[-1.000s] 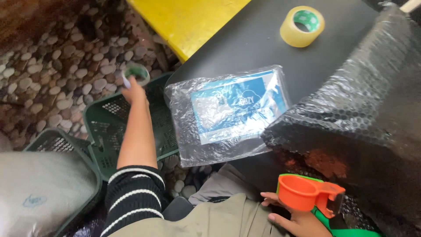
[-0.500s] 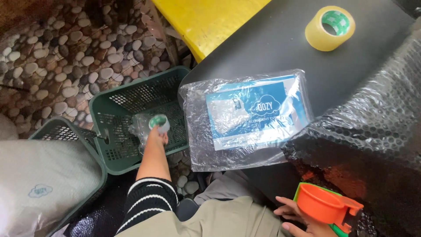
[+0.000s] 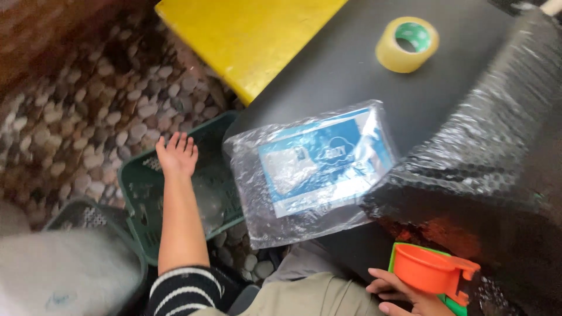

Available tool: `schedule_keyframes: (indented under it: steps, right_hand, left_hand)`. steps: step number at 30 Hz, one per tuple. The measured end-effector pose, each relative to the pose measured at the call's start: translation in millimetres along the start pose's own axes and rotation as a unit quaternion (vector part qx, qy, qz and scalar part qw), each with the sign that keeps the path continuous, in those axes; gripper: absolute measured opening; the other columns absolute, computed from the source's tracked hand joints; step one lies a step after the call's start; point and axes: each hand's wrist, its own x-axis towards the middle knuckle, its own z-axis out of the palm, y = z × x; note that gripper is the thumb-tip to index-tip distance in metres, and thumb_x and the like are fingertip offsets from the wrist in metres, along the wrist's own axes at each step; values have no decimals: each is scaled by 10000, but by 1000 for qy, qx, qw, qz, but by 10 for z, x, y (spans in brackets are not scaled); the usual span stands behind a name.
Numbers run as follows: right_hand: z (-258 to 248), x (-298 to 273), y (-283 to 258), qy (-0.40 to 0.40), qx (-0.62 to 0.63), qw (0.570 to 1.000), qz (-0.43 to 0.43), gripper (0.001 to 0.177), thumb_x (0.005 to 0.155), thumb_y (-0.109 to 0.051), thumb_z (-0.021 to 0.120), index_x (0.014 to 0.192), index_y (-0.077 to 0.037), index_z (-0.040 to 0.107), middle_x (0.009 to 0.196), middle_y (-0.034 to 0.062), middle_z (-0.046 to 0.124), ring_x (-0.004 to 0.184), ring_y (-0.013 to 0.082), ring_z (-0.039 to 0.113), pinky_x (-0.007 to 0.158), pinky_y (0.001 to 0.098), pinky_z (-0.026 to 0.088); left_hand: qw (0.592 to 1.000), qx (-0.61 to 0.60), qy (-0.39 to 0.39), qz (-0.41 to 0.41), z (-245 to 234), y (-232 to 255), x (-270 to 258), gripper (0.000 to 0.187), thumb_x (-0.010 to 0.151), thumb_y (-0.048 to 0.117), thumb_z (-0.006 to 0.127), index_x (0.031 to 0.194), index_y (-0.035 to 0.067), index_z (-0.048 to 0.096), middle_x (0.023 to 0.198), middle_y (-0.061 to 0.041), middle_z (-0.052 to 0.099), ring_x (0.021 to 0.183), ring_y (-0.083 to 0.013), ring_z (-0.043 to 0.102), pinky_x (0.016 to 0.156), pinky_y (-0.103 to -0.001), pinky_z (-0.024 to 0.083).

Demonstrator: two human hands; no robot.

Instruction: Dusting a green bag, wrapping it in black bubble wrap, and securing it with tape from a dispenser.

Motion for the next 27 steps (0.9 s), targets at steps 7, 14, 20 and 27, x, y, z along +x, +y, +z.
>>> schedule_keyframes:
  steps: [7, 14, 20, 27]
  right_hand:
    - [45, -356, -552, -2, -3, 974, -225, 775, 910, -277, 809, 1549, -190, 379, 1400, 79, 734, 1403, 180, 591, 1187, 364, 355]
    - [69, -557, -683, 44, -18, 983, -178, 796, 853, -192, 793, 1551, -248, 416, 1330, -34, 724, 1099, 81, 641, 1059, 246, 481]
    - [10, -354, -350, 38, 10, 957, -287, 529, 959, -267, 701, 1457, -182, 543, 1244, 22, 747, 1179, 133, 696, 1055, 312, 507]
    - [-94, -430, -190, -6, 106, 927, -359, 530, 993, -242, 676, 1459, -51, 514, 1243, 53, 694, 1187, 168, 654, 1099, 352, 502]
  left_hand:
    - [834, 329, -252, 365, 1350, -245, -1122, 188, 1020, 229, 557, 1182, 142, 596, 1121, -26, 650, 1005, -134, 632, 869, -266, 498]
    - [378, 630, -507, 450, 3147, -1063, -2500, 408, 978, 246, 707, 1304, 38, 577, 1339, -170, 536, 1196, -314, 561, 982, -446, 461]
    - [256, 610, -499, 560, 3914, -2724, -1449, 847, 765, 244, 895, 1462, 24, 466, 1528, -223, 431, 1353, -476, 445, 1112, -547, 396]
    - [277, 628, -381, 620, 4209, -3710, -381, 487, 757, 263, 828, 1194, 76, 721, 1067, -219, 733, 1318, -571, 459, 1110, -533, 365]
